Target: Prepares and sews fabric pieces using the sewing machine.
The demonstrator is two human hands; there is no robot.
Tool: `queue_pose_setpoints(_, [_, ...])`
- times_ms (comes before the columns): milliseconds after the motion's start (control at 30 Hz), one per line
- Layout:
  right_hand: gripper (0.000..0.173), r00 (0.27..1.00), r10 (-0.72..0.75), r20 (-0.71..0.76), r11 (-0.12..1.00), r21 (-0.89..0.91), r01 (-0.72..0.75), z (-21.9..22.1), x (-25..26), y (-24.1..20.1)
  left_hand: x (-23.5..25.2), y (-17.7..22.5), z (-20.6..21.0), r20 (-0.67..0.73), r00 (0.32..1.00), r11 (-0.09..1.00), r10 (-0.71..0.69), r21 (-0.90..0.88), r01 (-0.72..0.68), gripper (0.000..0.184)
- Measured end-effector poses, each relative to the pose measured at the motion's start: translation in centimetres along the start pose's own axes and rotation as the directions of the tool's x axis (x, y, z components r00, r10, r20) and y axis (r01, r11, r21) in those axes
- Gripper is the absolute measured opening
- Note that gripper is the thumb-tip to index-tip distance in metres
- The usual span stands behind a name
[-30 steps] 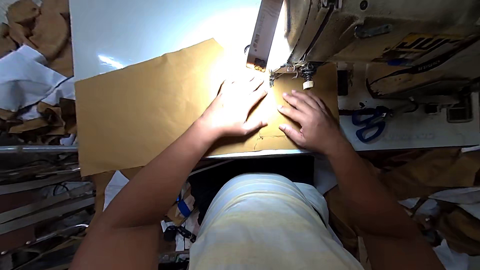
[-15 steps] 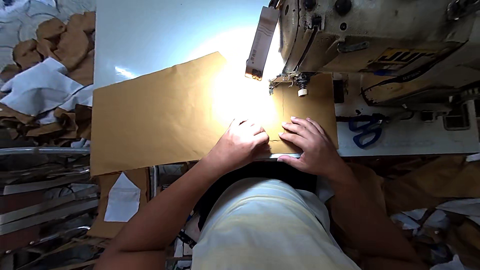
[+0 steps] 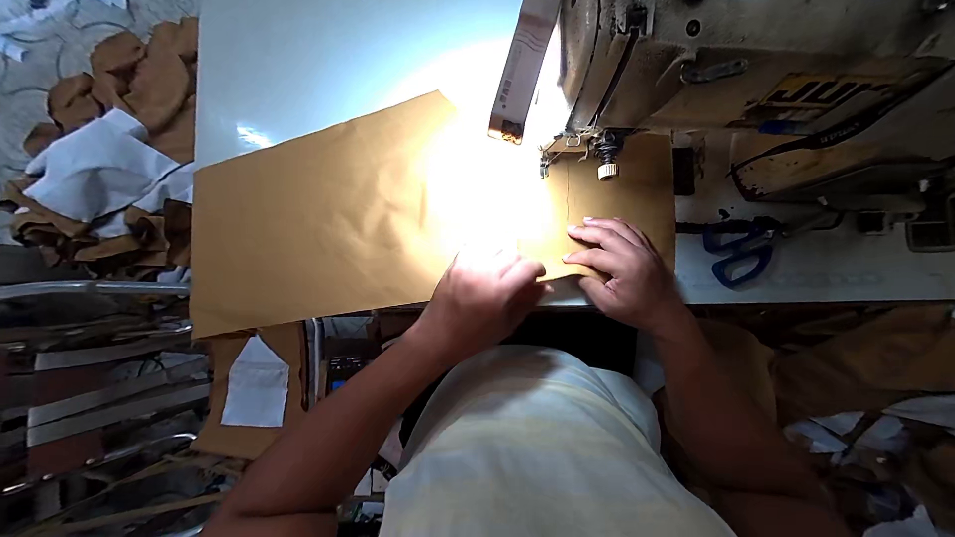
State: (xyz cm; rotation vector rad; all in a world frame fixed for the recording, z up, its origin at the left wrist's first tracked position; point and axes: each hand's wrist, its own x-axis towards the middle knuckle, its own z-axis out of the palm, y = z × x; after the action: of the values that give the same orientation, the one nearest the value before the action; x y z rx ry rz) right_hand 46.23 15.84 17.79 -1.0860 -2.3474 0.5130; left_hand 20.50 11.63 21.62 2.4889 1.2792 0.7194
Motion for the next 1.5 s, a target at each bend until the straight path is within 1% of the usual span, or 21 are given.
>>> queue_pose_setpoints(100, [0.029,0.999,0.028,-0.033,0.997,0.076,-0.026,0.3,-0.2,0.7,-3.5,1.7,1.4,-0.088,0.996,0.998,0.01,-0.066,-0.015,0.022])
queue_pose_setpoints(167, [0.031,0.997,0.038,-0.06,0.993,0.116,-0.031,0.4,-0.2,0.8,-5.6,1.2,2.8,-0.112,0.993,0.999,-0.035,-0.006,0.035,0.024])
queue_pose_setpoints(267, [0.029,0.995,0.045,-0.086,0.988,0.151,-0.032,0.3,-0.2,0.8,-7.1,-0.8,3.9,-0.17,0.971,0.975,-0.167,0.121,0.188,0.036])
queue_pose_setpoints(300, [0.027,0.995,0.042,-0.091,0.988,0.15,-0.028,0.3,-0.2,0.8,-7.2,-1.2,4.1,-0.198,0.963,0.964,-0.185,0.153,0.217,0.039])
queue_pose_setpoints(367, [0.023,0.995,0.036,-0.093,0.989,0.144,-0.022,0.3,-0.2,0.9,-7.1,-1.4,4.5,-0.218,0.96,0.952,-0.178,0.207,0.224,0.042])
queue_pose_setpoints(500, [0.021,0.996,0.015,-0.085,0.993,0.12,-0.005,0.4,-0.2,1.0,-6.8,-1.1,5.5,-0.212,0.968,0.938,-0.136,0.288,0.194,0.046])
queue_pose_setpoints(767, [0.021,0.997,0.02,-0.073,0.997,0.077,-0.014,0.4,-0.3,0.6,-5.0,0.8,6.8,-0.138,0.983,0.948,-0.123,0.277,0.158,0.05])
queue_pose_setpoints(867, [0.021,0.997,0.016,-0.078,0.997,0.079,-0.01,0.4,-0.2,0.8,-4.7,0.6,6.8,-0.102,0.993,0.965,-0.068,0.244,0.091,0.047])
queue_pose_setpoints(967, [0.022,0.997,0.017,-0.072,0.997,0.076,-0.011,0.5,-0.2,0.7,-4.9,0.4,6.8,-0.093,0.995,0.972,-0.037,0.228,0.057,0.045])
queue_pose_setpoints(1100, [0.025,0.998,0.004,-0.069,0.999,0.051,-0.001,0.6,-0.3,0.7,-5.2,0.2,6.6,-0.101,0.994,0.977,-0.039,0.205,0.059,0.043])
queue_pose_setpoints(1333, [0.03,0.997,-0.022,-0.078,1.0,-0.001,0.022,0.4,-0.4,0.2,-5.9,0.4,5.7,-0.054,0.994,0.986,-0.092,0.135,0.099,0.046])
queue_pose_setpoints(1500, [0.028,0.995,-0.029,-0.092,1.0,-0.008,0.029,0.6,-0.6,0.1,-7.4,0.0,4.1,-0.023,0.985,0.973,-0.169,0.157,0.17,0.047])
